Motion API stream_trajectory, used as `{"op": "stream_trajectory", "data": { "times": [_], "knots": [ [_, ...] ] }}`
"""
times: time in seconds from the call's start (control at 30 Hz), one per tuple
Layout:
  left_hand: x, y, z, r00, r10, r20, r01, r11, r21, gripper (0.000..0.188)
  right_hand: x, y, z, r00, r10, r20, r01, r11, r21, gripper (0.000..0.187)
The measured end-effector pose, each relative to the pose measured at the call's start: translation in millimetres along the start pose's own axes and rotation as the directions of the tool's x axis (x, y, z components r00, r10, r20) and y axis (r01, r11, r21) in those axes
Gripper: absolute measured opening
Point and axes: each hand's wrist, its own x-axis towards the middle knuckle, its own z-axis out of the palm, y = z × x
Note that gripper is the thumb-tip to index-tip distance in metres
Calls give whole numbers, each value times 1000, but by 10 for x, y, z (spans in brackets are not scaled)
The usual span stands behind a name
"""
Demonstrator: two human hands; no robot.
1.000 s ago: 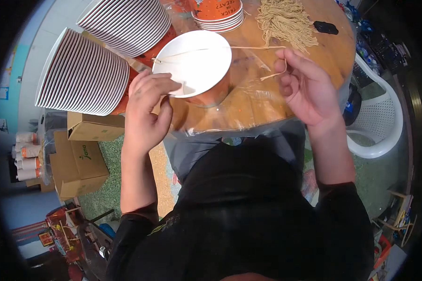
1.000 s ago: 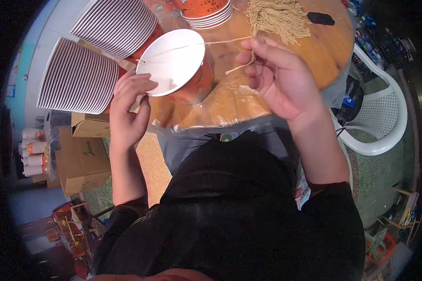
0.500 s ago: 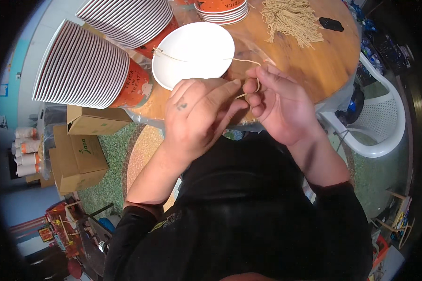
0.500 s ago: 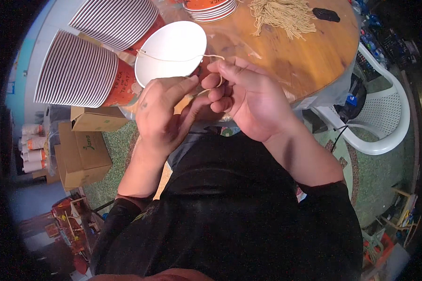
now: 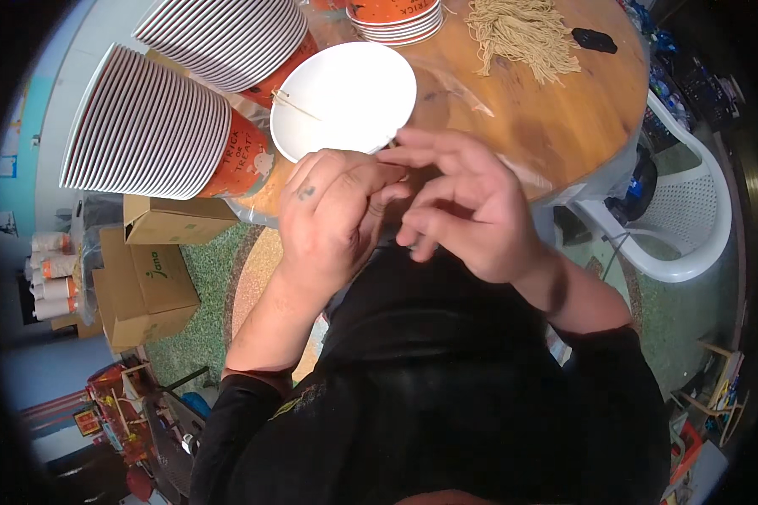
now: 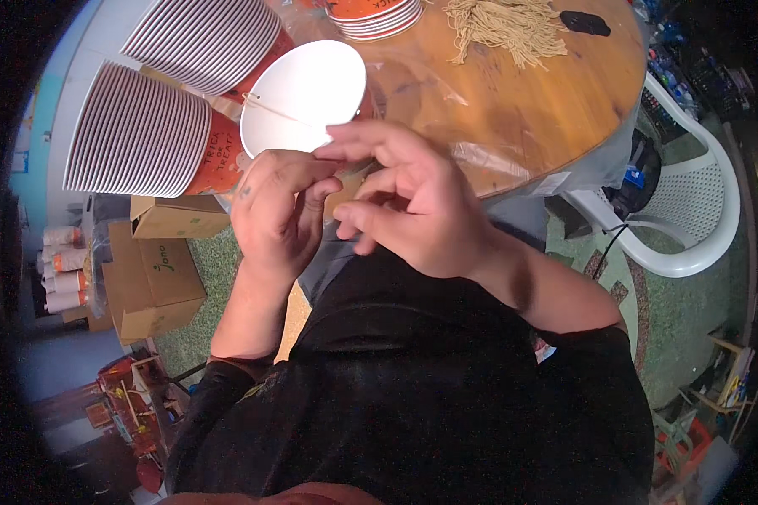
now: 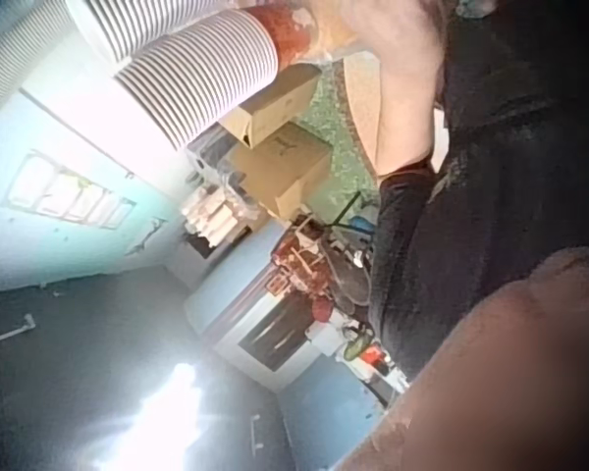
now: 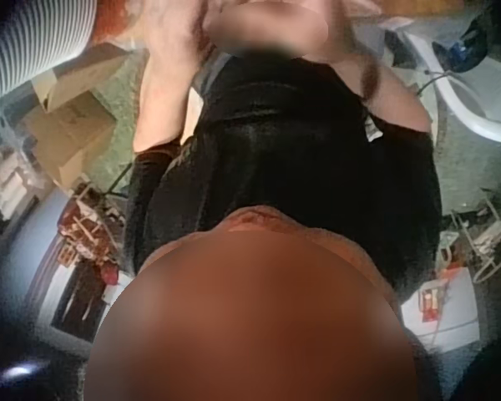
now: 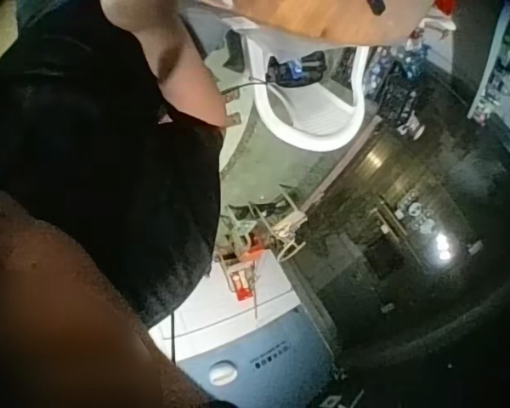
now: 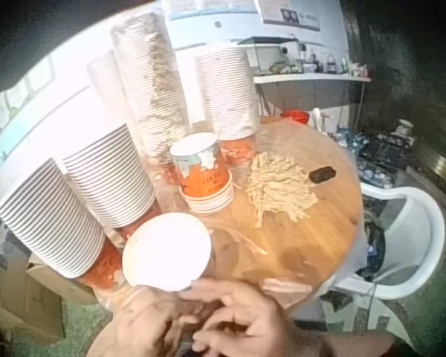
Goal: Attaching strings to paper bowls to create handles or hanging points.
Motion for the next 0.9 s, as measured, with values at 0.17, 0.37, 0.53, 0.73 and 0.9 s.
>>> {"op": "stream_trajectory", "data": {
  "times": [0.17, 0.37, 0.53, 0.73, 0.9],
  "knots": [
    [-39, 31, -35, 999, -28, 24, 27, 1000, 15, 18, -20, 206, 13, 992, 98, 82, -107, 988, 113, 28],
    [-28, -10, -8, 999, -19, 47, 19, 1000, 4, 16, -15, 241, -30, 998, 69, 13, -68, 995, -70, 19],
    [214, 14, -87, 988, -152, -7, 150, 982, -110, 11, 290, 89, -207, 974, -114, -195, 51, 952, -303, 13],
    [657, -338, -158, 636, -470, 612, 681, 715, -159, 20, 716, 171, -401, 735, -491, -468, 421, 871, -252, 12],
    [598, -549, -1, 547, -457, 701, 773, 596, -215, 26, 362, 735, -279, 828, -534, -168, 334, 711, -619, 5]
  ]
}}
